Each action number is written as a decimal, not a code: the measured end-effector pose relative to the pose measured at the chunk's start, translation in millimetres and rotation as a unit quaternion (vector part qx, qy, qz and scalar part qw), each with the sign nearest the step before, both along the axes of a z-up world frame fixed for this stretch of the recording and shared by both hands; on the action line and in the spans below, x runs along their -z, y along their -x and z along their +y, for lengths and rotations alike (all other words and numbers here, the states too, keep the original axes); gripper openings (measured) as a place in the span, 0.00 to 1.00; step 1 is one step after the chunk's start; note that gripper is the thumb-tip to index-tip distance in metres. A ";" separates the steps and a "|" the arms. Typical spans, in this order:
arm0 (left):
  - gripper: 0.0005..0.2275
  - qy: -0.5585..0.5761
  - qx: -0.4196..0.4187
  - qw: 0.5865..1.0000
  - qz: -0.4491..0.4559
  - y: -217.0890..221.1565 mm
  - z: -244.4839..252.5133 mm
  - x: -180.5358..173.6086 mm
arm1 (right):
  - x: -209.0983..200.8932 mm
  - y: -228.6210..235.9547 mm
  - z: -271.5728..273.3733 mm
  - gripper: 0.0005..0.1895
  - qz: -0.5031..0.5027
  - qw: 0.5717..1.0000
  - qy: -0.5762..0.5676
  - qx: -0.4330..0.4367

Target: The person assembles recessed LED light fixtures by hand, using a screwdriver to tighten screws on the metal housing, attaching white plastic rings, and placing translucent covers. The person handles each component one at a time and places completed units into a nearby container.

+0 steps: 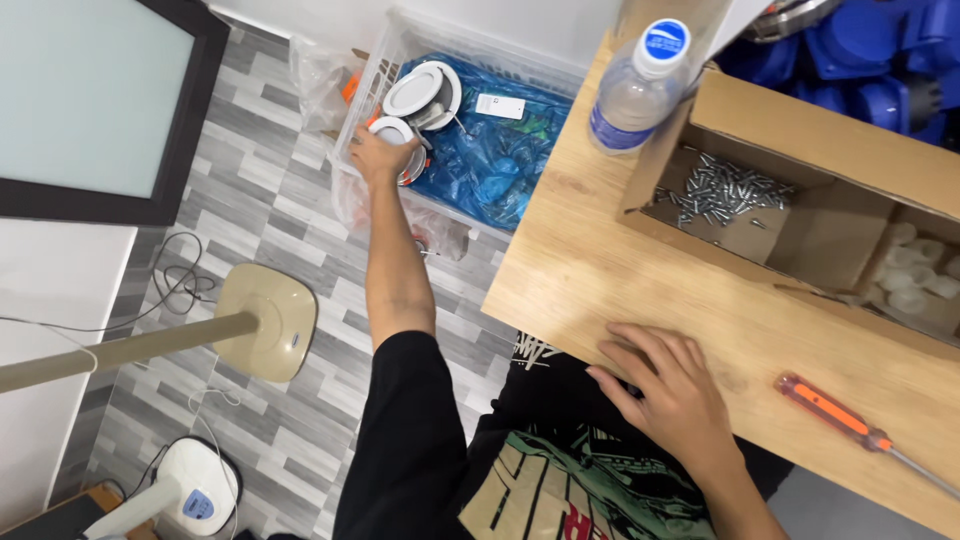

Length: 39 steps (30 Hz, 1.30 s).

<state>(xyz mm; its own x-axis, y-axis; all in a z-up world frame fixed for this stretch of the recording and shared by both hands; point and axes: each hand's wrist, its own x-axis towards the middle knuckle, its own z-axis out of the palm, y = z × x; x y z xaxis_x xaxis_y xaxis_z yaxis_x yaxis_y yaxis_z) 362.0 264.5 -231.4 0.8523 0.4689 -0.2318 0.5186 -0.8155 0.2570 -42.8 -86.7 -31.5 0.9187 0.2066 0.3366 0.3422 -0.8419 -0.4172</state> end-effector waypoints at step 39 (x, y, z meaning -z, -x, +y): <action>0.52 0.706 0.403 0.495 -0.306 374.0 -326.3 -185.1 | -21.3 25.6 -41.0 0.34 -0.281 0.884 -0.338 0.157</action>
